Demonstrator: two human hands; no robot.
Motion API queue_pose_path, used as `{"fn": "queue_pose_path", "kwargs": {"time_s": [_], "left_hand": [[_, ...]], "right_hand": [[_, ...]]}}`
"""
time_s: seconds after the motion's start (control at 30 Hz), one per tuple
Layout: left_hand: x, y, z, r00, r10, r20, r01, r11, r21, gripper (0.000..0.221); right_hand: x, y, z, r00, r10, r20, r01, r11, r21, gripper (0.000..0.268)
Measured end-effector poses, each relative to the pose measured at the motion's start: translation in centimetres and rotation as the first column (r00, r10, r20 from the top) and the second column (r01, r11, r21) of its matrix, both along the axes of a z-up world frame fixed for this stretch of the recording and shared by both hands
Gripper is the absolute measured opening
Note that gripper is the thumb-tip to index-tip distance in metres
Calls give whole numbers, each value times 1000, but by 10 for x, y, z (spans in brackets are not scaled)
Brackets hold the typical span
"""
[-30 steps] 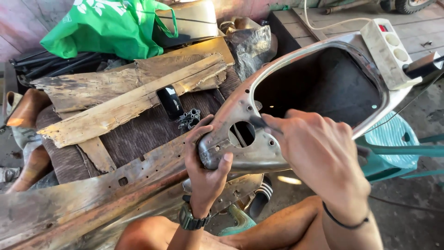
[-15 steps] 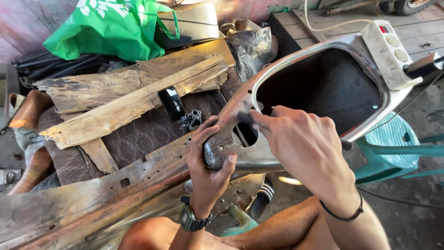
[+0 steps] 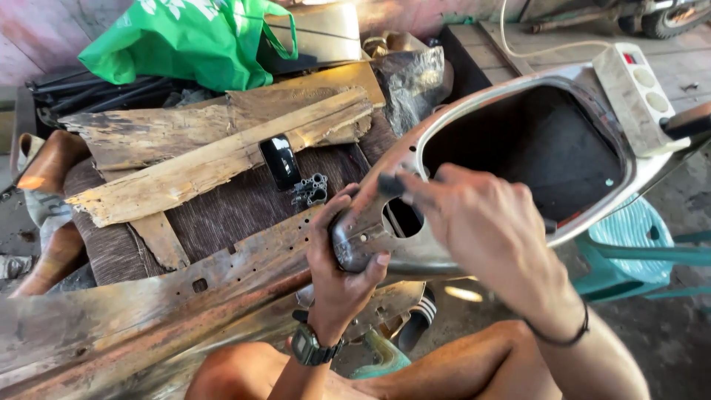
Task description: A person sits on the floor and uses a file to smooth the edges of a hole on a motorcycle frame before attempting to fit a metal component into it.
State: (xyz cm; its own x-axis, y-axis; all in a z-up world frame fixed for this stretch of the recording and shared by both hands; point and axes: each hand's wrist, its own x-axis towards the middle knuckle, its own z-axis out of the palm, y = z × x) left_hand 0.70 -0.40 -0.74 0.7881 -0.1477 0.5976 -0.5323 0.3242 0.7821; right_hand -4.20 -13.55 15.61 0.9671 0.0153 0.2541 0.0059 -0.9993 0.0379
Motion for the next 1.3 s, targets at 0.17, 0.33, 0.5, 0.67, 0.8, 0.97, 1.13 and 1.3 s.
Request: {"fn": "queue_pose_path", "kwargs": {"time_s": [0.17,0.33,0.5,0.67,0.8,0.97,1.13,1.3], "left_hand": [[0,9,9,1000,14,-9,-14,998,57,89],[0,12,7,1000,5,-10,-3,991,136,100],[3,10,0,1000,3,14,-6,980,200,105],[3,12,1,1000,-13,-2,13,986,169,103],[2,12,5,1000,-26,-6,27,982,184,104],[0,15,4,998,-58,2,57,982,179,103],[4,16,7,995,-93,-28,96,981,166,104],[4,17,2,994,-107,-26,110,968,225,114]], "right_hand": [[-1,15,10,1000,2,-17,-2,1000,0,32],[3,20,10,995,-97,12,98,995,-24,30],[9,18,17,998,43,-55,-45,998,-38,29],[2,28,16,977,181,-115,-185,983,-24,49],[8,25,17,999,29,-43,-30,999,-21,24],[1,29,13,992,-12,-129,14,1000,10,36],[-7,26,15,985,123,-124,-116,992,57,47],[-7,23,14,990,142,12,-142,985,101,43]]}}
